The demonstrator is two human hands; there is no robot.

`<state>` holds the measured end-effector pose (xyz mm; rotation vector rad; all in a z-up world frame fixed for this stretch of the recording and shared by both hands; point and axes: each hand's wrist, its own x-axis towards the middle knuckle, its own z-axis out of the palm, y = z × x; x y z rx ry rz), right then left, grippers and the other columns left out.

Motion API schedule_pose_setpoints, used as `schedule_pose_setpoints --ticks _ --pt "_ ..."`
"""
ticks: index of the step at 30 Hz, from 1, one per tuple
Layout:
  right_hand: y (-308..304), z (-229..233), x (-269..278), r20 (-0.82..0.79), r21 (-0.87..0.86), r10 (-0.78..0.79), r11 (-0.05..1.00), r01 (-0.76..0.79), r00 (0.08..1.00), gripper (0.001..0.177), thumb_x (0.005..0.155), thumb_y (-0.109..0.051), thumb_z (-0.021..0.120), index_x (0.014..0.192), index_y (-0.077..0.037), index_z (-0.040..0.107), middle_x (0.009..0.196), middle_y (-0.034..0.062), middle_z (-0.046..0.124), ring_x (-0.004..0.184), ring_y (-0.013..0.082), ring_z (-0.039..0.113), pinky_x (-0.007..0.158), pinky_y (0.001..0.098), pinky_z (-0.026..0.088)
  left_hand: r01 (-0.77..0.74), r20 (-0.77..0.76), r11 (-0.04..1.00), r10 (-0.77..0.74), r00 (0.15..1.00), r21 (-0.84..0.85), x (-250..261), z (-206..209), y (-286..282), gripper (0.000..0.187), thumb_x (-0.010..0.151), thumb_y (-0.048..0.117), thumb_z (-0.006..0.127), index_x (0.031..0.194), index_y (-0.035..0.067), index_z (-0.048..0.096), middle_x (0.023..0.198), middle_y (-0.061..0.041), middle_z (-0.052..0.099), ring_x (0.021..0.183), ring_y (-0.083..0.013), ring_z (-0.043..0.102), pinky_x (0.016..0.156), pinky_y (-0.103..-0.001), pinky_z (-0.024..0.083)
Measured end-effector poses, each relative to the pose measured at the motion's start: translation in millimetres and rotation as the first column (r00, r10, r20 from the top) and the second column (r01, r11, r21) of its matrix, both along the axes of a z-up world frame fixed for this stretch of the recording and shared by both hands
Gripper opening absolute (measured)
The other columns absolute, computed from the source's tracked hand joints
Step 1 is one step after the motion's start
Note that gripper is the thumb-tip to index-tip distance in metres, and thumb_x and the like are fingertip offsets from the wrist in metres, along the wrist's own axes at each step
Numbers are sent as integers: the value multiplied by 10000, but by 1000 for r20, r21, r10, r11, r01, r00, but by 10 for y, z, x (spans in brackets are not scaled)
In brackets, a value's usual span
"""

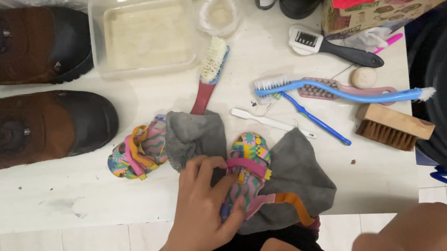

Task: Cleaning colorful sandals using a cloth and various brushes at a workstation.

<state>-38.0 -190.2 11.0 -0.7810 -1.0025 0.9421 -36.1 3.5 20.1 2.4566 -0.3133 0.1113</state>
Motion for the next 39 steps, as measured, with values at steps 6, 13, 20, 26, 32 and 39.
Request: schedule_pose_setpoints --ticks 6,13,20,26,32,39 --pt "-129 -245 923 158 83 -103 992 90 982 209 977 -301 548 982 -93 525 919 104 636 787 271 633 760 389 521 5 -6 1000 -6 1000 -14 -41 -2 5 339 800 298 571 1018 45 626 1071 -183 496 975 -374 475 775 -487 414" --pt "17 -44 1356 975 -157 32 804 573 222 206 830 -33 635 975 -180 636 1127 23 555 958 287 479 720 423 393 22 -21 1000 -23 1000 -22 -168 -6 -1 549 815 461 680 1132 20 602 1077 -179 490 937 -358 507 782 -465 458" --pt "150 -131 1372 966 -234 139 830 506 219 186 872 -173 616 1047 -190 674 1091 70 530 966 297 475 748 419 407 48 -109 995 -58 992 -88 -275 -148 115 294 726 76 747 946 23 560 1167 -147 481 854 -275 625 575 -392 534" --pt "141 -159 1350 979 -201 155 818 538 130 132 875 -184 633 1006 -180 622 971 59 490 850 265 478 662 391 393 53 -68 940 -80 994 -336 -235 -14 248 251 902 69 657 736 -9 486 1114 -190 520 892 -269 649 814 -338 592" --pt "97 -167 1361 982 -179 120 837 517 146 210 804 -86 658 991 -117 569 982 75 470 798 271 475 647 389 430 35 -44 973 -46 998 -226 -153 42 233 217 757 10 646 957 39 568 1147 -146 565 1004 -285 629 787 -352 522" --pt "22 -74 1365 950 -190 49 874 447 309 134 922 -165 607 1024 -82 582 1035 83 500 851 258 524 728 362 443 81 22 973 -78 997 -216 -22 64 194 196 869 -63 512 1045 -2 574 1127 -175 556 1019 -340 571 848 -419 490"
